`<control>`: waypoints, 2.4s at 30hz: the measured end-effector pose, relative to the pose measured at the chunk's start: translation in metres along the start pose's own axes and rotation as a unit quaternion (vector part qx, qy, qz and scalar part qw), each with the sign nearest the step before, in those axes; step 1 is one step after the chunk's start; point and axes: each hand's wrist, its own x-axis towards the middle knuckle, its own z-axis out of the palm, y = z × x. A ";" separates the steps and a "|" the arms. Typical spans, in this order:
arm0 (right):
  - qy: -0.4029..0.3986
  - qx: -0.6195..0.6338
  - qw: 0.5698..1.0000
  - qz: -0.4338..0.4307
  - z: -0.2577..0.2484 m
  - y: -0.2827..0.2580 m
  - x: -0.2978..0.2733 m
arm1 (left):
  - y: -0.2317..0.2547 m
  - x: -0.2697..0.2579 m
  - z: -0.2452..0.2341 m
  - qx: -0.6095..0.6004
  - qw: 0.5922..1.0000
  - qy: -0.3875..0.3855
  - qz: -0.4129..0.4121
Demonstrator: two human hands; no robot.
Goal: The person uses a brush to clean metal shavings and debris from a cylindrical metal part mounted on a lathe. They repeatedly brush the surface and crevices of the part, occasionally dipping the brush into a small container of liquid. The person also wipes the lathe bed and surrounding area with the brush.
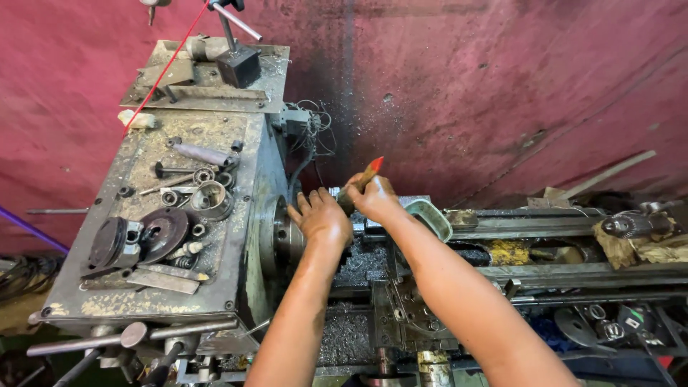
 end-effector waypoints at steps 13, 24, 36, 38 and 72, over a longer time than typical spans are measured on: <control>0.030 -0.103 0.993 -0.047 0.023 0.009 0.014 | -0.008 0.004 0.016 -0.006 0.999 0.042 0.021; 0.035 -0.117 0.988 -0.097 0.019 0.007 0.013 | -0.009 0.003 0.024 -0.004 0.990 0.138 0.020; 0.030 -0.078 0.993 -0.081 0.026 0.015 0.020 | -0.022 -0.069 -0.063 0.039 0.989 -0.055 0.131; 0.029 -0.070 0.994 -0.076 0.025 0.015 0.023 | -0.033 -0.059 -0.051 0.075 0.985 -0.020 0.157; 0.078 -0.089 0.979 -0.165 0.009 -0.010 0.003 | -0.080 -0.049 0.056 0.077 0.917 0.308 0.241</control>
